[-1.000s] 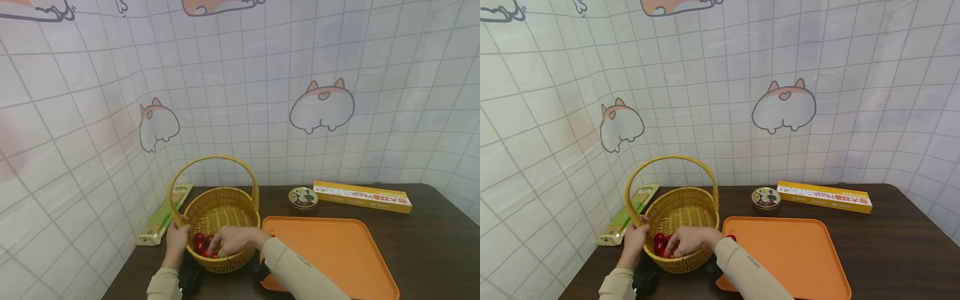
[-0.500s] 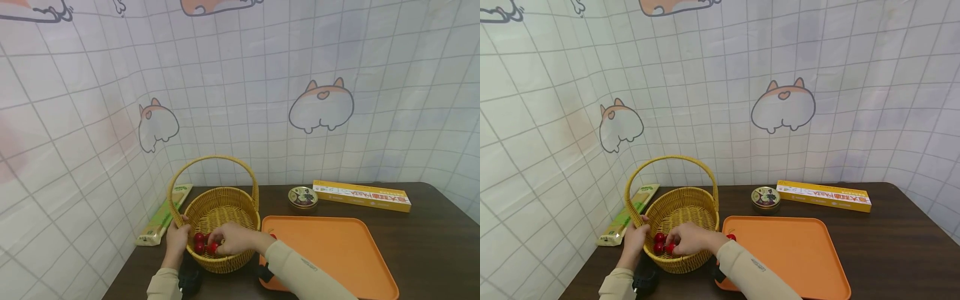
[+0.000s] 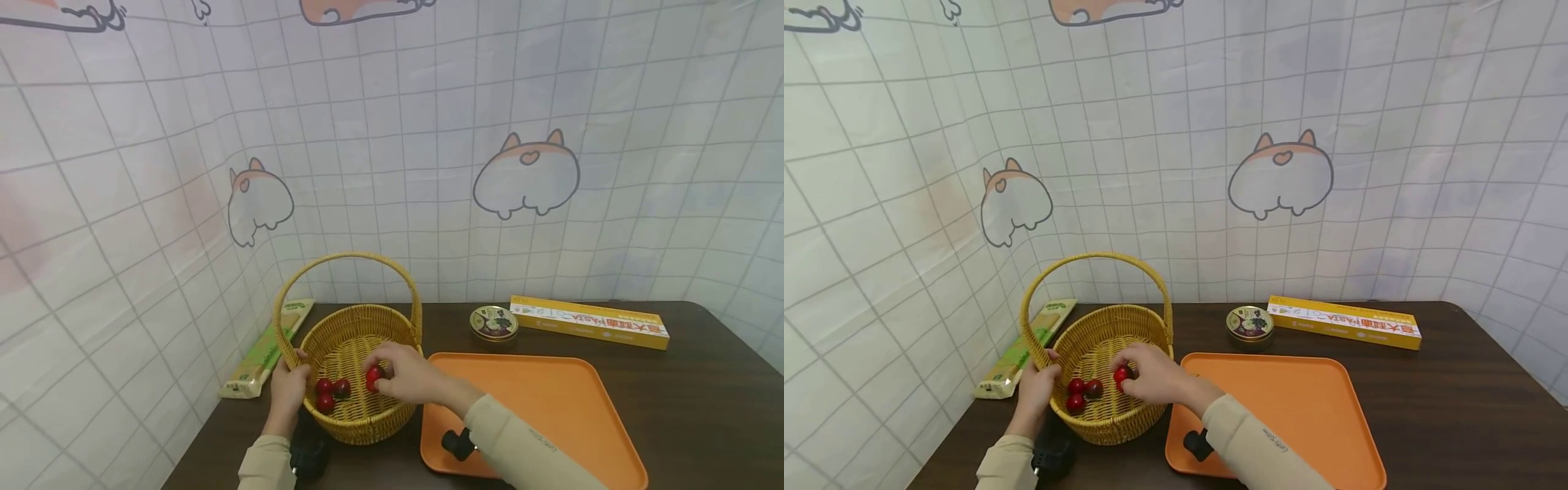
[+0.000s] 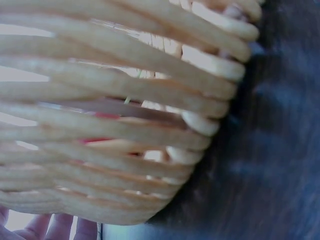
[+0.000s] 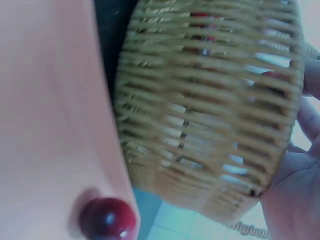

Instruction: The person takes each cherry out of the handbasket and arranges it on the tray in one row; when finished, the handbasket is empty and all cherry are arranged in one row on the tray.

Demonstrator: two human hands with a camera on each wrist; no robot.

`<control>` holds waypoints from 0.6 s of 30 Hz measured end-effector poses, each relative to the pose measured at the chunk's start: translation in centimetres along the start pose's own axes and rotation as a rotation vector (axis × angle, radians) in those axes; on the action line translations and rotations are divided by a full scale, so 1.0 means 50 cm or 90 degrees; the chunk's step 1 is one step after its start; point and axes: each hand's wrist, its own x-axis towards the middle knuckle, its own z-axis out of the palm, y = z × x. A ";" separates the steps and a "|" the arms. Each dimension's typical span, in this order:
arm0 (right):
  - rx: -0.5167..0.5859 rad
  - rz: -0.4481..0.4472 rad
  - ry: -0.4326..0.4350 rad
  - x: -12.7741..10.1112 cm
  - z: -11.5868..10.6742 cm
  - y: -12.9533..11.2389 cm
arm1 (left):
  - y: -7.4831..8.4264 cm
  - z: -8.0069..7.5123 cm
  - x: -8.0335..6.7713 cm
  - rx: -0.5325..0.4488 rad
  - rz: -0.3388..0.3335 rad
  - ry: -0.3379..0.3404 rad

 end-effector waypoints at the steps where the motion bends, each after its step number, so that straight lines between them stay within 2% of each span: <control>1: 0.001 0.003 0.006 -0.002 -0.002 0.003 | 0.000 0.000 0.001 -0.002 0.000 0.000; 12: 0.050 -0.002 0.024 -0.033 -0.024 0.006 | -0.001 0.000 -0.001 -0.013 -0.005 -0.005; 18: 0.084 -0.033 0.071 -0.067 -0.044 0.006 | 0.002 -0.001 -0.001 -0.006 -0.006 -0.012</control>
